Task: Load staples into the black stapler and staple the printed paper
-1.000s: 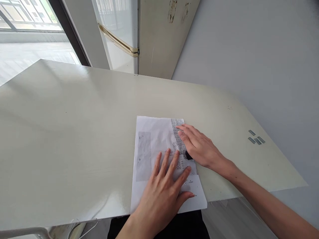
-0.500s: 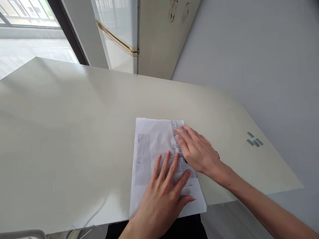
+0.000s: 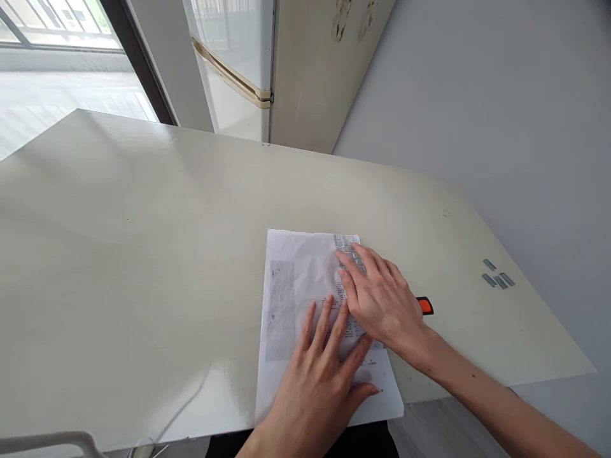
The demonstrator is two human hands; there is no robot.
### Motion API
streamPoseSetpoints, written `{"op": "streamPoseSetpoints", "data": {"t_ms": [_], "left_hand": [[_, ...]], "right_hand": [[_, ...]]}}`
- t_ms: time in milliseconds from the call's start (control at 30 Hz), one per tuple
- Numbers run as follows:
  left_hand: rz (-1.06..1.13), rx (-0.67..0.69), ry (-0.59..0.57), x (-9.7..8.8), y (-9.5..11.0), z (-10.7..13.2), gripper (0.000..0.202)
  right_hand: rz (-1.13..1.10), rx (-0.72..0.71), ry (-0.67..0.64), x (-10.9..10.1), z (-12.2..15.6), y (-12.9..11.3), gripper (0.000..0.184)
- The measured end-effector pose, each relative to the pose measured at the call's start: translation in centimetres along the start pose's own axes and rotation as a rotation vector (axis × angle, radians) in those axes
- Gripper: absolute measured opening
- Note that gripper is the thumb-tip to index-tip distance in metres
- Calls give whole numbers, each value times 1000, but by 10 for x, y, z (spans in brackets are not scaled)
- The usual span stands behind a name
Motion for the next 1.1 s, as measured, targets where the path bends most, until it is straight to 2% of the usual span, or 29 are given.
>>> {"op": "streamPoseSetpoints", "data": {"t_ms": [167,300,400,500,633,767,900,1000,1033,1100], "left_hand": [[29,-16,0,-1,-5,-1,64],[20,-20,-8,-1,-10,-2,58],[5,-22,-24,-2,-15,0,56],[-1,-20,-23,-5,-21,3,54],[-54,-25,-20,-8,-30,6,56],[-154,-34,-15,-16,-39,9,61],[-210,-13,14,-33,-41,27,70],[-279,-2,-19,-40,-38,52,91],[-306,-4,-29,-41,-37,60,89],[-336,-9,-46,-43,-38,76,71]], "right_hand": [[-129,68,-3,-3,-6,7,49],[-400,151,30,-12,-10,26,47],[-583,111,50,-21,-5,39,43],[-617,32,7,-24,9,51,40],[-585,-23,-50,-13,36,77,39],[-591,34,-46,7,58,109,42],[-617,112,-23,25,71,127,48],[-660,145,-2,30,76,129,50],[-680,155,3,30,76,130,50],[-733,171,3,29,75,130,47]]}}
Point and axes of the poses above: each hand's wrist, its own z-axis away from the middle knuckle, its own x-axis out of the palm, y = z × x, the point moved 8 cm from there along -z, towards the middle knuckle, and after that the axes turned 4 degrees about x, right-handed, at the moved point
